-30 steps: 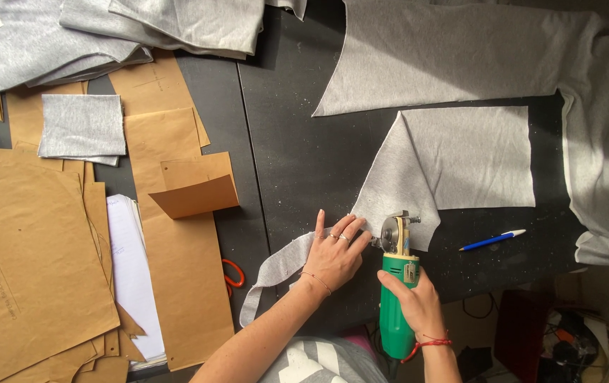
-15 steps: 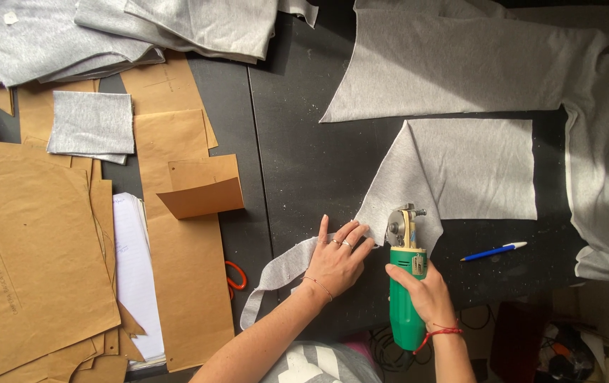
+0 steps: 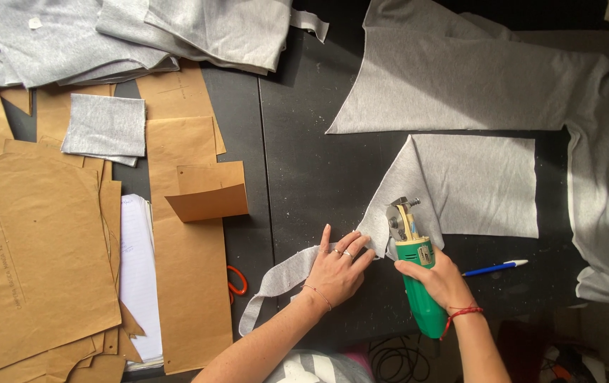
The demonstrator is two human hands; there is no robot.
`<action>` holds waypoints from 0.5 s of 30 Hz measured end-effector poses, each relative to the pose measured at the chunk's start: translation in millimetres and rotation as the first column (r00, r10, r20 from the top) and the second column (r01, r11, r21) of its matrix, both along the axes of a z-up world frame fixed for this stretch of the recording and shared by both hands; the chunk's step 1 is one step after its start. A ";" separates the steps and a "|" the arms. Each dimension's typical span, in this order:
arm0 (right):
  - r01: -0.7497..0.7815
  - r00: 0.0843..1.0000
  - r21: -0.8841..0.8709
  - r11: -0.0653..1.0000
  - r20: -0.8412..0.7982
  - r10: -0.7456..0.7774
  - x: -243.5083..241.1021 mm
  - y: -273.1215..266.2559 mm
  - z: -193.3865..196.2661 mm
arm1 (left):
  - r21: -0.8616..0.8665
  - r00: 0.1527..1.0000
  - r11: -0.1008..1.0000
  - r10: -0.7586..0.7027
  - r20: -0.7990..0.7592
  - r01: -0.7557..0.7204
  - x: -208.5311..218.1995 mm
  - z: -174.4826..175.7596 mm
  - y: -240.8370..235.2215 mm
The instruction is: Marking fabric with a pen using paper patterns and cutting the pieces out with an electric rotary cutter.
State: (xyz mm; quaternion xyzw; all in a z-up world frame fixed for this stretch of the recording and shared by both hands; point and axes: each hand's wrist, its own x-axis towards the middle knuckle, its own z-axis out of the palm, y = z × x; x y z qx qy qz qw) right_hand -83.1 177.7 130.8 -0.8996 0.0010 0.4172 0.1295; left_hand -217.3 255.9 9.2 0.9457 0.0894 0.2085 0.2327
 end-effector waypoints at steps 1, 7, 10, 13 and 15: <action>-0.045 0.999 0.032 0.998 -0.003 0.045 4.5 -3.1 -3.8 | 0.004 0.998 0.999 0.042 0.052 -0.042 1.7 -4.6 -2.7; -0.212 0.976 0.038 0.976 -0.039 0.214 26.5 -3.7 -14.0 | 0.030 0.988 0.993 0.106 0.115 -0.110 -0.4 -4.0 -6.5; -0.296 0.953 0.002 0.955 -0.065 0.296 32.4 15.6 2.9 | 0.027 0.993 0.997 0.073 0.095 -0.076 0.6 10.9 2.1; -0.389 0.918 -0.025 0.921 -0.097 0.385 39.0 23.9 7.8 | 0.034 0.996 0.997 0.062 0.065 -0.064 0.5 17.2 1.7; -0.440 0.894 -0.008 0.898 -0.102 0.437 46.6 27.0 3.6 | 0.061 0.992 0.993 0.095 0.084 -0.101 4.0 15.2 -1.4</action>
